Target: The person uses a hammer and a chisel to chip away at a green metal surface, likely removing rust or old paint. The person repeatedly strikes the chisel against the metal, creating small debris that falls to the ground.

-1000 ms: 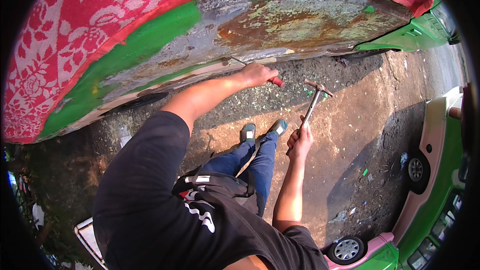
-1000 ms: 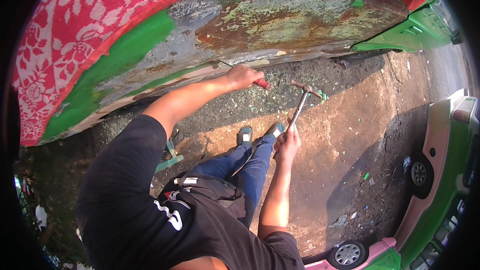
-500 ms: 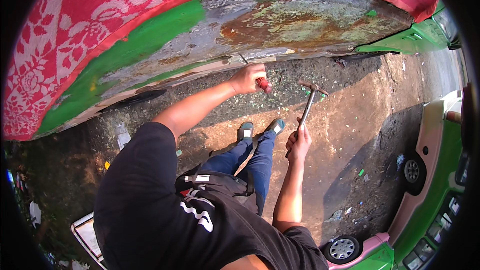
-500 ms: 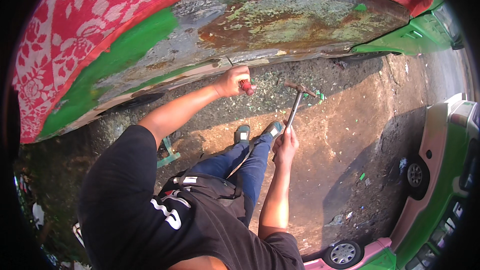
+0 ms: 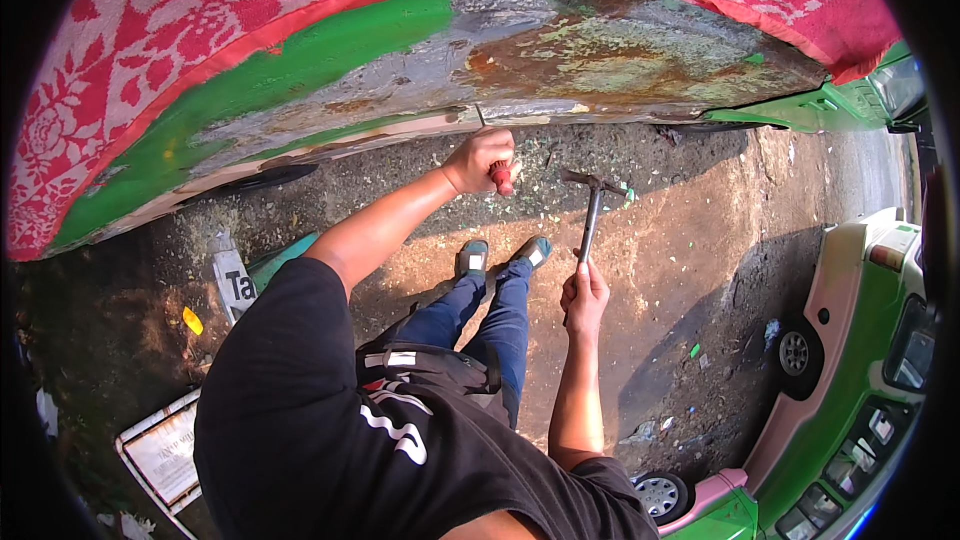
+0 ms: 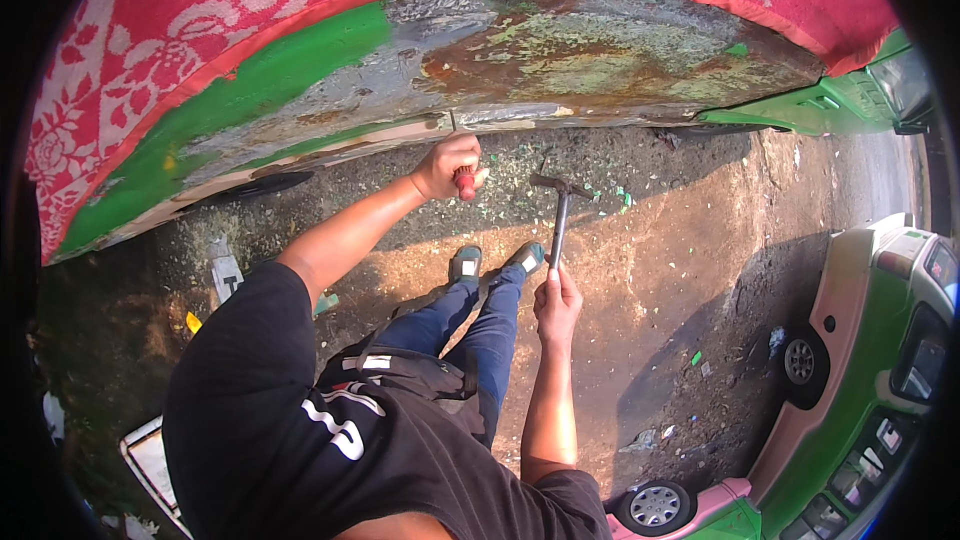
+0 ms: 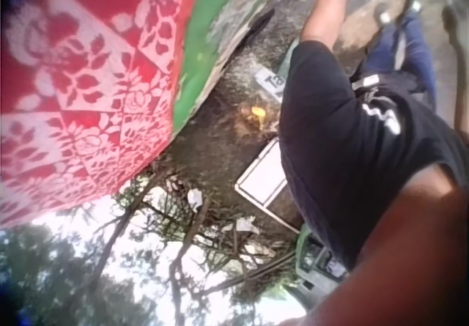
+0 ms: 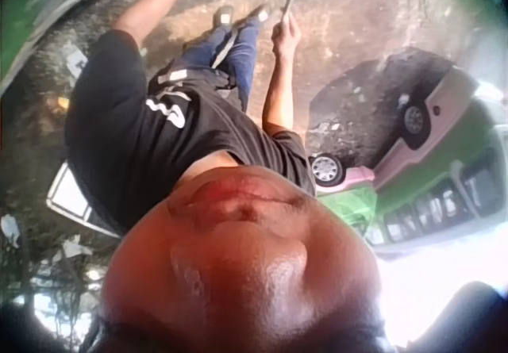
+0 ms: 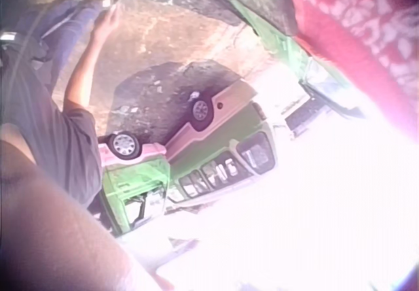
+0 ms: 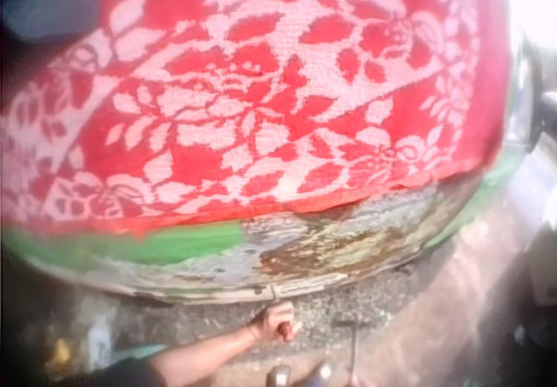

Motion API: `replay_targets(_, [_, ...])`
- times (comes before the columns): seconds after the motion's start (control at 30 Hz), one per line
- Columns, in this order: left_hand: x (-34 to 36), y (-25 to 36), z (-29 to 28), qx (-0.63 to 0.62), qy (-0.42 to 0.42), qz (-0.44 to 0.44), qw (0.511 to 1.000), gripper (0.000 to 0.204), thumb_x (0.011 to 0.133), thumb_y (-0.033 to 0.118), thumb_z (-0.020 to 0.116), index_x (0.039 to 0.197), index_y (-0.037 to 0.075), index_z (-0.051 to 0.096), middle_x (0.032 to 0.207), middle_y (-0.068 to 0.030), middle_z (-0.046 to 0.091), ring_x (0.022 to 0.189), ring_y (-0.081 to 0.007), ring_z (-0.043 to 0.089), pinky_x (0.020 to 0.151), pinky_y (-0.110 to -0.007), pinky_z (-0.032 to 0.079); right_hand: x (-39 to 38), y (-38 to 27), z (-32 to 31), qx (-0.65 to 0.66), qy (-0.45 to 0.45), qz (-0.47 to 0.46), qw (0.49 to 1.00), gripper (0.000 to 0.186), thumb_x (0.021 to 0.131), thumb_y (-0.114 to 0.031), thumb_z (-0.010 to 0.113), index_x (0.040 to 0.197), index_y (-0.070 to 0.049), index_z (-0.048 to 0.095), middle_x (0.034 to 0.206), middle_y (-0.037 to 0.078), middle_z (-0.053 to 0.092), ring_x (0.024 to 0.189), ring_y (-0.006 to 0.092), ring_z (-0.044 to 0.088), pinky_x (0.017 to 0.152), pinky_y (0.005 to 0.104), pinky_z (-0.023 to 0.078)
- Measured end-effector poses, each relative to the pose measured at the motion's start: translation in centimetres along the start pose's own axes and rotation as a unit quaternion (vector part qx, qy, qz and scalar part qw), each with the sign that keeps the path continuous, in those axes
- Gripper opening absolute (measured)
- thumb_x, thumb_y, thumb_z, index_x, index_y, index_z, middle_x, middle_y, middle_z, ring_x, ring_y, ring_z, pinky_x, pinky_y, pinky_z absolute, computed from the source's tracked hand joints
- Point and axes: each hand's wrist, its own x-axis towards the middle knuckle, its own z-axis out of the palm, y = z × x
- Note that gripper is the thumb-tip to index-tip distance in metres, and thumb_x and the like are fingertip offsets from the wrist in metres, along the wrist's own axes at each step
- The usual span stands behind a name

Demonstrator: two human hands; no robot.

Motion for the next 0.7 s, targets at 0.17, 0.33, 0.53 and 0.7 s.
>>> replay_targets(0.17, [-0.1,-0.3,-0.5,0.007,-0.013,0.018,1.000,0.030,0.066,0.009,0.075,0.063,0.008,0.045,0.073,-0.0046,0.050,0.070,-0.0258,0.052,0.064,-0.037,0.041,-0.8,0.0,0.2,-0.050,-0.022,-0.056,0.997,0.034,0.102,-0.019,0.049,0.131,-0.002,0.055,0.060,-0.005,0.042,0.044,0.0026,0.034,0.039,0.0197,0.027])
replay_targets(0.33, [-0.6,-1.0,-0.2,0.008,-0.023,0.045,0.999,0.028,0.063,0.012,0.074,0.064,0.009,0.047,0.072,-0.0045,0.050,0.069,-0.0253,0.052,0.065,-0.037,0.041,-1.8,-0.1,1.2,-0.086,-0.009,-0.090,0.992,0.033,0.100,-0.014,0.053,0.129,0.001,0.057,0.063,-0.006,0.043,0.054,0.0028,0.040,0.047,0.0186,0.031])
replay_targets(0.53, [-0.4,-1.3,-0.4,0.012,-0.003,0.027,1.000,0.028,0.063,0.011,0.073,0.064,0.008,0.045,0.071,-0.0061,0.048,0.069,-0.0262,0.051,0.064,-0.037,0.041,-2.8,0.0,1.9,-0.288,-0.048,-0.406,0.866,0.022,0.093,-0.010,0.058,0.110,0.003,0.066,0.068,0.010,0.057,0.057,0.0186,0.056,0.056,0.0309,0.044])
replay_targets(0.7, [-0.1,-1.1,-0.7,-0.019,-0.005,0.017,1.000,0.028,0.065,0.003,0.070,0.065,0.005,0.042,0.073,-0.0067,0.047,0.067,-0.0252,0.052,0.060,-0.036,0.041,-0.5,0.1,4.8,-0.367,0.030,-0.298,0.881,0.027,0.092,-0.006,0.059,0.116,0.006,0.062,0.072,0.018,0.062,0.060,0.0277,0.060,0.058,0.0360,0.047])
